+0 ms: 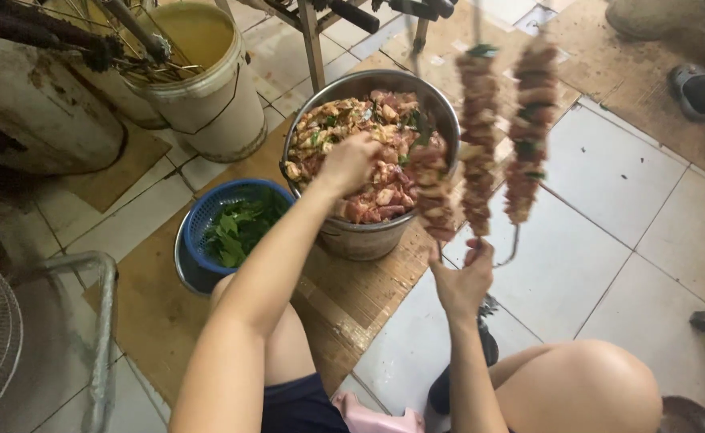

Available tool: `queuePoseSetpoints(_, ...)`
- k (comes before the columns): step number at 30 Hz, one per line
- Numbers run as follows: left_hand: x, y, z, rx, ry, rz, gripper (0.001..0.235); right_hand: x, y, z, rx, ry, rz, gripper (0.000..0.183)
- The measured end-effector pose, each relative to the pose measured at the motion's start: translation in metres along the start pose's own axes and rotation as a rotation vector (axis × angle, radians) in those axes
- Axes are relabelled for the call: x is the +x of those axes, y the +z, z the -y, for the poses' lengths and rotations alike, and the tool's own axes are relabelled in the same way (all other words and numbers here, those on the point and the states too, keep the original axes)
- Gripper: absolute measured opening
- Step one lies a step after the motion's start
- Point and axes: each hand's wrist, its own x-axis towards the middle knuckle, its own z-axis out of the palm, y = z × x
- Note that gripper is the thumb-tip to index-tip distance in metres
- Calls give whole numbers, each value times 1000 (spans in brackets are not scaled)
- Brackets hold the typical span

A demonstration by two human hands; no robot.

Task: Manually skewering marinated pieces of meat onto metal rods for grilling.

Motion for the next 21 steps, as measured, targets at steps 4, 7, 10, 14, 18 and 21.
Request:
queuePoseSetpoints(4, 29, 21, -28, -113, 15, -106, 29, 8, -14, -12, 55, 61, -48, 57)
queuePoseSetpoints(7, 57, 42, -30, -244, -56, -205, 20, 11, -15, -31, 119, -21, -125, 58)
queuePoseSetpoints(10, 56, 27, -53, -277, -110, -177, 23, 14, -21, -37, 157, -12, -167, 59)
queuePoseSetpoints(14, 75, 53, -46, -342, -281, 42, 24, 12, -31, -24, 143, 65, -148, 58)
queuePoseSetpoints(18, 77, 59, -28, -243, -30, -125, 15, 10, -32, -17, 121, 93, -81, 56)
queuePoseSetpoints(21, 77, 39, -35, -230, -158, -92, 17, 9, -26, -15, 124, 73, -51, 57)
